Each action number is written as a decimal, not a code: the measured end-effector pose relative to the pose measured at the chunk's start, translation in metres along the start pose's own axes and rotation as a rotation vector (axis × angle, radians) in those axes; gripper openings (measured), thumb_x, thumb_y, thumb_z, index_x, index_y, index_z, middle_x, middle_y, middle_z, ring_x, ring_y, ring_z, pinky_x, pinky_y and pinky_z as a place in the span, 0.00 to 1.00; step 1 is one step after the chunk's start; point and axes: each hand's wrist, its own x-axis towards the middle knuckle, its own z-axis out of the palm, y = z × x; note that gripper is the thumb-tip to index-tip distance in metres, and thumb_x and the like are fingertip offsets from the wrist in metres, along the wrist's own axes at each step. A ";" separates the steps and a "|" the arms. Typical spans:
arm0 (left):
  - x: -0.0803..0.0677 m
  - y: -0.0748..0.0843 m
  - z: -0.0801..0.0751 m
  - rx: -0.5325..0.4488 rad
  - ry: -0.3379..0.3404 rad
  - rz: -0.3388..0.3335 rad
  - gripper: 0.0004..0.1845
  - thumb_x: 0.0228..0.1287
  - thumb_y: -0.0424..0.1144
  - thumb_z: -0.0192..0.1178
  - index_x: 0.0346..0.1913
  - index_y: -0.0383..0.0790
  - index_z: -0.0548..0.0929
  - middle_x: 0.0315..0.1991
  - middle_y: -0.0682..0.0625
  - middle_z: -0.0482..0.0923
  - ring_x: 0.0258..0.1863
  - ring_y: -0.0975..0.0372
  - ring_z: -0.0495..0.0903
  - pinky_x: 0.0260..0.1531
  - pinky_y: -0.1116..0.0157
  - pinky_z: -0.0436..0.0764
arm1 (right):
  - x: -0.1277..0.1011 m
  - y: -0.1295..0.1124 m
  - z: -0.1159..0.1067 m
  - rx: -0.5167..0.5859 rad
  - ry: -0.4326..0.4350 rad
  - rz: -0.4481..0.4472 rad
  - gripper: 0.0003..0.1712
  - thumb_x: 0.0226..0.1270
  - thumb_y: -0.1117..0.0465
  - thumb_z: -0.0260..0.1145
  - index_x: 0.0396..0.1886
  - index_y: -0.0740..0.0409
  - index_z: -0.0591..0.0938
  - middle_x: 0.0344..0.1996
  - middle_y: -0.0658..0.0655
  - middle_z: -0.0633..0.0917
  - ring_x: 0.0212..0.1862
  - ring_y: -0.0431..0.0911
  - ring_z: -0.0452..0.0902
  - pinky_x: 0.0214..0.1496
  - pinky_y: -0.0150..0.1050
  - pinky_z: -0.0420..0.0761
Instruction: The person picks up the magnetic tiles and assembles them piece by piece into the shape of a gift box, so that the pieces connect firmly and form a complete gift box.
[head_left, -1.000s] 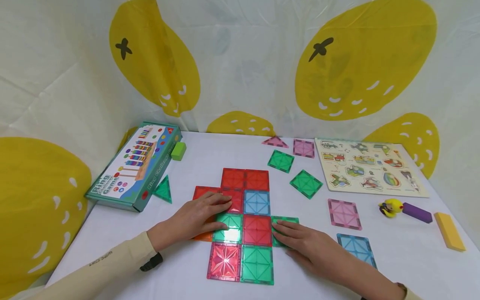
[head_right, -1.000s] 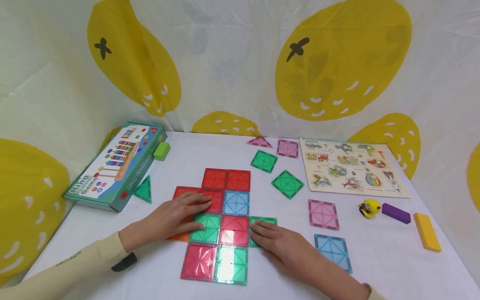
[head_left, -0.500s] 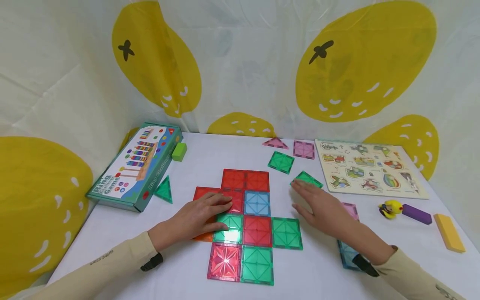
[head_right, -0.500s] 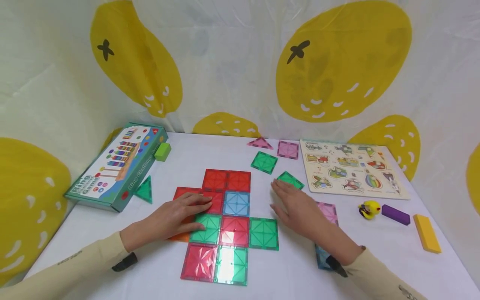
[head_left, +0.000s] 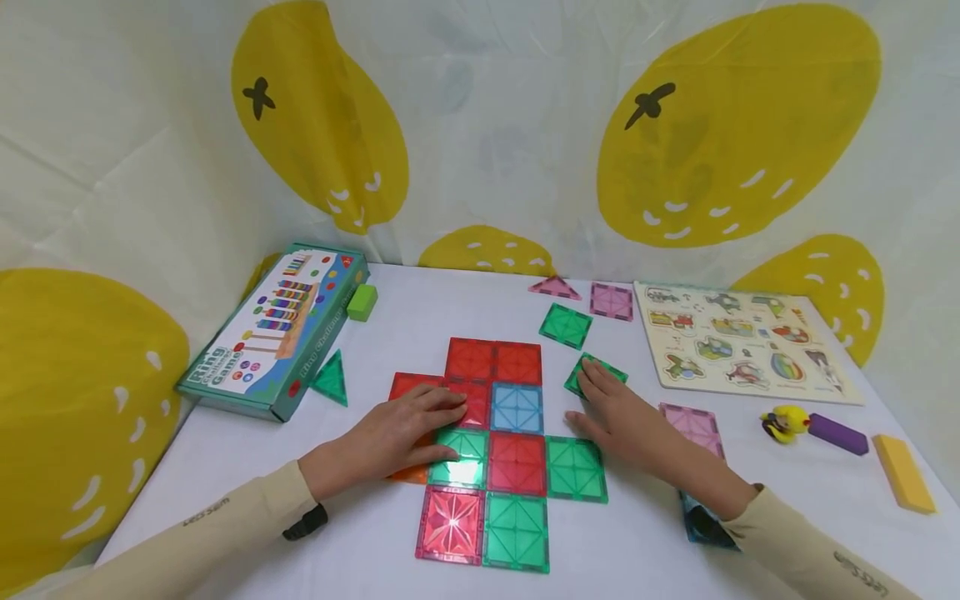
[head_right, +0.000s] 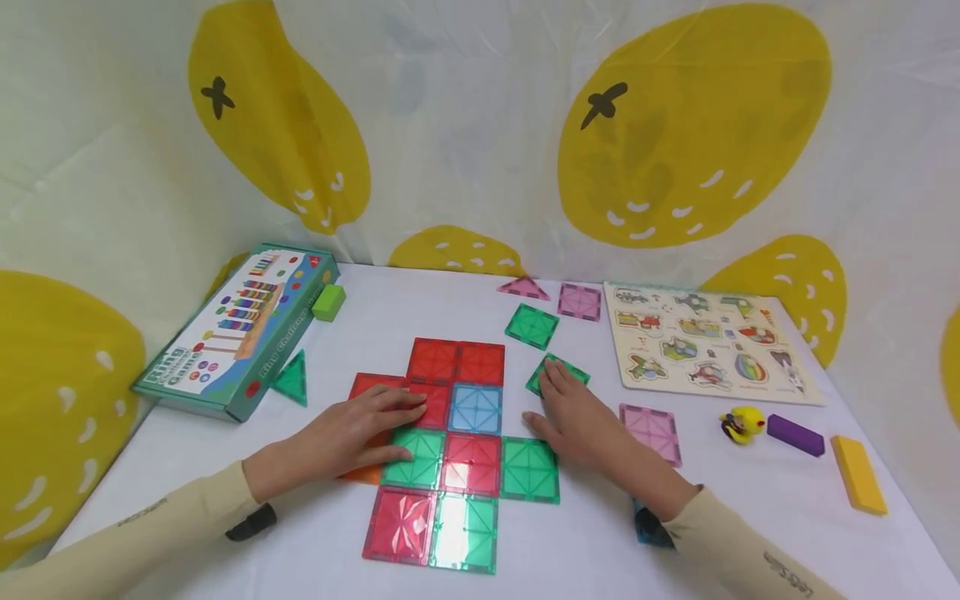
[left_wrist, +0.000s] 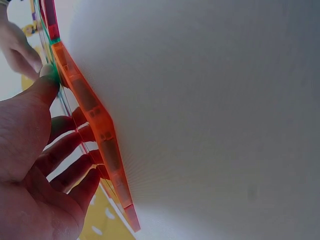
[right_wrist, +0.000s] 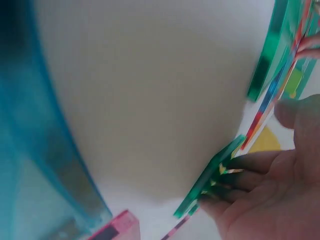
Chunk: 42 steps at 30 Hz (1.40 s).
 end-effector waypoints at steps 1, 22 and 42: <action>0.000 0.000 0.000 -0.002 0.002 -0.001 0.39 0.68 0.58 0.71 0.74 0.40 0.77 0.73 0.47 0.73 0.72 0.53 0.68 0.55 0.59 0.85 | -0.002 -0.002 0.001 0.000 -0.003 -0.022 0.46 0.78 0.44 0.66 0.80 0.71 0.64 0.81 0.69 0.60 0.81 0.66 0.52 0.70 0.61 0.72; 0.001 0.004 -0.001 0.000 -0.007 -0.017 0.38 0.68 0.57 0.71 0.74 0.39 0.78 0.73 0.46 0.73 0.72 0.52 0.67 0.55 0.58 0.85 | -0.017 -0.020 0.008 -0.004 -0.062 -0.214 0.46 0.77 0.41 0.66 0.81 0.64 0.65 0.82 0.61 0.60 0.82 0.59 0.53 0.70 0.56 0.74; 0.001 0.002 0.000 0.017 -0.004 -0.009 0.37 0.68 0.59 0.70 0.73 0.40 0.79 0.71 0.48 0.74 0.72 0.53 0.68 0.56 0.58 0.84 | 0.019 -0.027 -0.008 0.023 0.096 -0.254 0.33 0.70 0.53 0.77 0.70 0.62 0.81 0.67 0.60 0.81 0.70 0.58 0.74 0.62 0.57 0.82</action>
